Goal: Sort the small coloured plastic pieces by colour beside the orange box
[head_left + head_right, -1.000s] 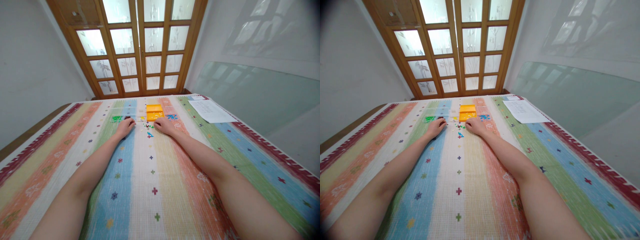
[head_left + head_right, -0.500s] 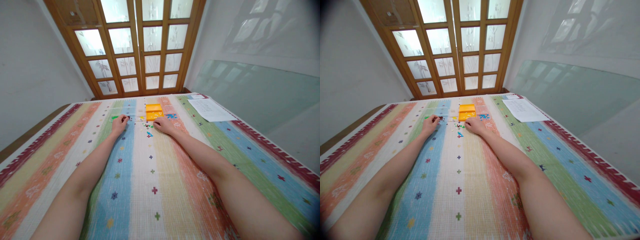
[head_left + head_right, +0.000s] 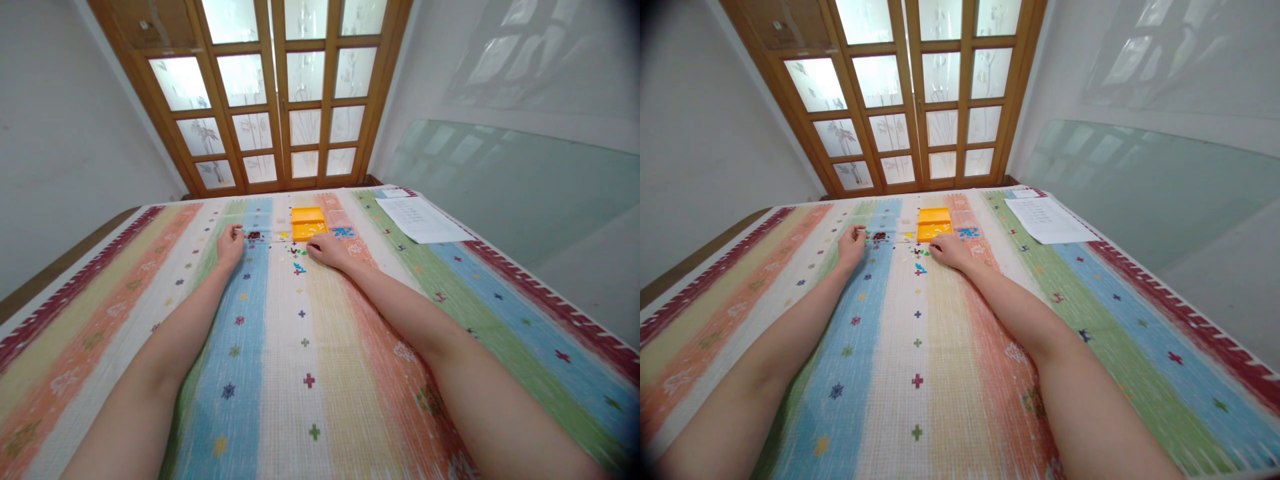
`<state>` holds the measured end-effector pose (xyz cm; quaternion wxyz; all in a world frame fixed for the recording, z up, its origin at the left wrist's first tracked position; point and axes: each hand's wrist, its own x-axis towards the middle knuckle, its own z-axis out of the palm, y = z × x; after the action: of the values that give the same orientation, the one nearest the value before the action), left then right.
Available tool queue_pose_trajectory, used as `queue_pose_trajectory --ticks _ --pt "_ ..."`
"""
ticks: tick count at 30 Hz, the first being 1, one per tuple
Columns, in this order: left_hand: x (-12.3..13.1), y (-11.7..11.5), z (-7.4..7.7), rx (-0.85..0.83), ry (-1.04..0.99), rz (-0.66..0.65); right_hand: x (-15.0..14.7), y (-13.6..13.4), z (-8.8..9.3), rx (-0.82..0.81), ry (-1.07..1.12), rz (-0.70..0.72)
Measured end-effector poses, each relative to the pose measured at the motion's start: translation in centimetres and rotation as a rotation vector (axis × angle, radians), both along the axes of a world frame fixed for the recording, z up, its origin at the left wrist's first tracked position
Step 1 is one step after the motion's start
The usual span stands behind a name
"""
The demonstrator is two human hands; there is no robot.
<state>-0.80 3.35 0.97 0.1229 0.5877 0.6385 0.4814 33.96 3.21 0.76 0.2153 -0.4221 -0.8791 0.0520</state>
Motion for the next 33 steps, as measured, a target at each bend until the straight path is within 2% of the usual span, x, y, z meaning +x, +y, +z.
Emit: queue_pose_trajectory --ticks 5,13,20,26,33 --pt "0.2 0.0 -0.2 -0.009 0.040 -0.006 0.0 0.0 -0.1 0.004 -0.002 0.004" --pt "1.9 -1.1 0.2 -0.013 0.265 -0.201 -0.1 -0.3 0.2 -0.006 0.004 0.004" --pt "2.2 -1.1 -0.4 -0.016 0.362 -0.268 -0.1 -0.4 0.4 -0.008 -0.014 -0.006" --pt "2.5 -1.2 -0.7 -0.034 0.452 -0.448 -0.2 -0.6 0.5 -0.007 -0.002 -0.010" --pt "2.8 -1.6 -0.2 -0.058 0.537 -0.606 -0.2 -0.5 0.4 -0.017 0.007 0.001"
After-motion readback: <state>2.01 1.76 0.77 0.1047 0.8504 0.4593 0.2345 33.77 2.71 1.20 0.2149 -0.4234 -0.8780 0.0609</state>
